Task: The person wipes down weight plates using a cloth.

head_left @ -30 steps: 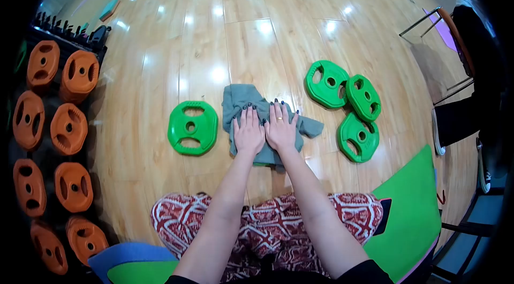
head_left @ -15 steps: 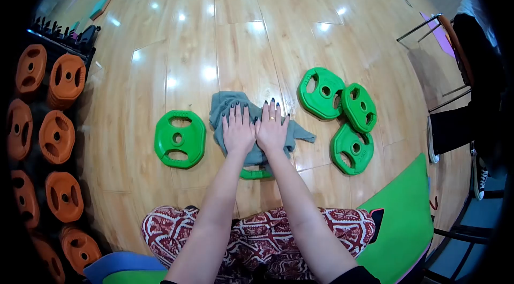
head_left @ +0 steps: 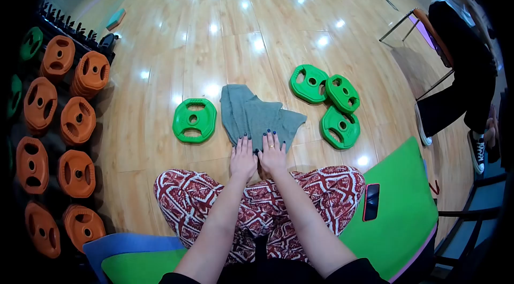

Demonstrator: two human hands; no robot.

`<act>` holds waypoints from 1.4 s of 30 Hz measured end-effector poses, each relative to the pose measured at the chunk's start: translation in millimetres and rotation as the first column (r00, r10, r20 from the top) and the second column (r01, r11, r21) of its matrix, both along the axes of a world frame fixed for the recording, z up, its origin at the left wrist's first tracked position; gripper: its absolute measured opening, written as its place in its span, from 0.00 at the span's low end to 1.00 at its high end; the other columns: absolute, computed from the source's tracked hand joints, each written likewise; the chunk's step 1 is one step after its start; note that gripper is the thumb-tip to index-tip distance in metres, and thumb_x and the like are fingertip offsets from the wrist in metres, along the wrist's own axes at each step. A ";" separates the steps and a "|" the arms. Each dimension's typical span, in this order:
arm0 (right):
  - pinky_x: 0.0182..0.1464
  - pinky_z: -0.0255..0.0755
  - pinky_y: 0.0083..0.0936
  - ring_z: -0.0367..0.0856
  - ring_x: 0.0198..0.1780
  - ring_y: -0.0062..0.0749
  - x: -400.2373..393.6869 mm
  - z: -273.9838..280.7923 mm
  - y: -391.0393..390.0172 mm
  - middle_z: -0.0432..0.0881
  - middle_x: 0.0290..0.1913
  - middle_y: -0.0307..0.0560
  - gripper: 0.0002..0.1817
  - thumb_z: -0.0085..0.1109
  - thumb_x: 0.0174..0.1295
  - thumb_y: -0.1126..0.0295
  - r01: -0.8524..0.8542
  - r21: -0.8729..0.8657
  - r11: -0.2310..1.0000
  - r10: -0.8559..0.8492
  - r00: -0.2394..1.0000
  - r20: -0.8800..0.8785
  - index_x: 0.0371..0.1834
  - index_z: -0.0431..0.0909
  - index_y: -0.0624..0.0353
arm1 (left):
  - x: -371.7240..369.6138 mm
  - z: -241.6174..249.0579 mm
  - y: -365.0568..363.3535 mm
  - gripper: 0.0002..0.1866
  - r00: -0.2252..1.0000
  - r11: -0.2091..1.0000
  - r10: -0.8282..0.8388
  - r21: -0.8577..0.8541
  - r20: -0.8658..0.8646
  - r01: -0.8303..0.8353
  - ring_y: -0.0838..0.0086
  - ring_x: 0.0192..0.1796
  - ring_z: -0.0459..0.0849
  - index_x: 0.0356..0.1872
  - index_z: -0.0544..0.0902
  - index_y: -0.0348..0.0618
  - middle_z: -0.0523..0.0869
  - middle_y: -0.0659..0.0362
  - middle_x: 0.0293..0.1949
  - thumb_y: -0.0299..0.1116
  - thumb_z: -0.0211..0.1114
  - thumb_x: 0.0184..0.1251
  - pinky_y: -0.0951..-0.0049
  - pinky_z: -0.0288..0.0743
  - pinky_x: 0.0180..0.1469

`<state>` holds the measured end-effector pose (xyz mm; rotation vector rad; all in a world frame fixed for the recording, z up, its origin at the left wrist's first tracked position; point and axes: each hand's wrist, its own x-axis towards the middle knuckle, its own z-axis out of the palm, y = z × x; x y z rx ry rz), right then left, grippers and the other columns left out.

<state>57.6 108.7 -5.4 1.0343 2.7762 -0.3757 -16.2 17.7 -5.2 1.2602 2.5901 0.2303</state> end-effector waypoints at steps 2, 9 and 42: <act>0.67 0.36 0.49 0.38 0.71 0.32 0.1 -1.8 -1.6 0.44 0.70 0.37 0.33 0.38 0.60 0.51 0.015 -0.006 1.000 -0.015 1.000 -0.003 0.67 0.49 0.52 | -1.5 1.1 0.4 0.30 1.000 0.999 -0.006 -0.047 0.022 0.007 0.66 0.69 0.47 0.64 0.56 0.41 0.53 0.55 0.67 0.42 0.45 0.60 0.58 0.44 0.67; 0.67 0.31 0.52 0.40 0.71 0.31 -16.2 -8.5 17.1 0.47 0.70 0.37 0.32 0.37 0.60 0.52 -0.008 0.057 0.998 0.010 0.999 -0.047 0.67 0.50 0.52 | -19.6 -7.7 17.1 0.29 1.000 1.000 -0.025 0.010 -0.019 0.025 0.67 0.69 0.48 0.64 0.57 0.45 0.53 0.57 0.67 0.42 0.44 0.61 0.56 0.42 0.67; 0.65 0.42 0.49 0.43 0.70 0.36 -9.8 -5.9 20.4 0.49 0.69 0.42 0.30 0.41 0.59 0.56 -0.028 0.009 1.000 0.028 0.994 -0.104 0.65 0.53 0.54 | -8.9 -3.7 17.3 0.28 0.997 0.998 -0.056 0.037 -0.062 0.058 0.64 0.68 0.50 0.62 0.60 0.41 0.56 0.54 0.66 0.41 0.47 0.59 0.55 0.45 0.66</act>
